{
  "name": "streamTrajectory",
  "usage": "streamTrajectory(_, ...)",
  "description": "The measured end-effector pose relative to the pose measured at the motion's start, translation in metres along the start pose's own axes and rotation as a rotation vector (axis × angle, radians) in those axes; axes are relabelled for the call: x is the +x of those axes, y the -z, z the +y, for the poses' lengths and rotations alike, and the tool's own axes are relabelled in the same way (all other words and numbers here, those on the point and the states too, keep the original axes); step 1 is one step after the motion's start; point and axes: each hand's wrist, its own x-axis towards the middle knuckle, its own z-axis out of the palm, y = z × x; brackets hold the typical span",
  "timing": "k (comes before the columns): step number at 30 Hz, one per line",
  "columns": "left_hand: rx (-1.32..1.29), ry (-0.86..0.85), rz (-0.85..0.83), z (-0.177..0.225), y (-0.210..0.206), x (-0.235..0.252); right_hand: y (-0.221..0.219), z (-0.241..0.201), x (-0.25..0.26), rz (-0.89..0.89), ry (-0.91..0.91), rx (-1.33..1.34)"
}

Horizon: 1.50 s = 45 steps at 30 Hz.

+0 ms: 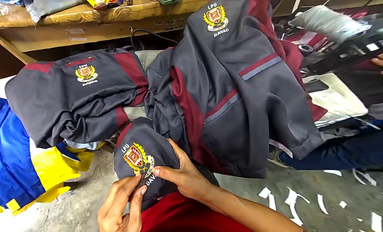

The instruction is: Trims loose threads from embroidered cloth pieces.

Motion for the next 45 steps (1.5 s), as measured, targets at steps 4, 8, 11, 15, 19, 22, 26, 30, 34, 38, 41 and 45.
streamTrajectory(4, 0.135, -0.070, 0.000, 0.002, 0.001, 0.000, -0.001, 0.000, -0.001, -0.004, 0.038, -0.028)
streamTrajectory(8, 0.111, -0.077, -0.002, 0.001, 0.000, -0.001, 0.000, 0.001, -0.001, -0.019, 0.080, -0.061)
streamTrajectory(11, 0.097, -0.078, -0.005, 0.000, 0.000, -0.001, 0.001, 0.003, -0.001, -0.028, 0.086, -0.042)
streamTrajectory(15, 0.110, -0.093, -0.011, 0.000, 0.000, -0.001, 0.002, 0.003, 0.000, -0.041, 0.110, -0.046)
streamTrajectory(19, 0.130, -0.107, -0.004, -0.003, 0.000, -0.001, 0.000, 0.002, -0.001, -0.026, 0.131, -0.095)
streamTrajectory(22, 0.093, -0.113, 0.006, -0.006, -0.001, -0.001, 0.000, 0.001, -0.001, -0.025, 0.133, -0.114)
streamTrajectory(26, 0.032, -0.079, 0.004, -0.008, 0.003, 0.000, -0.001, -0.002, -0.001, -0.019, 0.099, -0.135)
streamTrajectory(30, 0.078, -0.065, -0.037, 0.002, 0.006, 0.001, 0.000, 0.000, -0.001, -0.042, 0.101, -0.136)
streamTrajectory(34, 0.121, -0.062, -0.045, 0.003, 0.007, 0.001, -0.001, 0.000, -0.001, -0.044, 0.120, -0.172)
streamTrajectory(38, 0.126, -0.059, -0.050, 0.004, 0.007, 0.001, -0.001, -0.001, -0.002, -0.045, 0.126, -0.192)
streamTrajectory(41, 0.136, -0.055, -0.055, 0.005, 0.007, 0.000, -0.001, -0.001, -0.002, -0.043, 0.126, -0.207)
streamTrajectory(45, 0.158, -0.038, -0.050, 0.008, 0.006, 0.000, -0.003, -0.002, -0.003, -0.028, 0.140, -0.236)
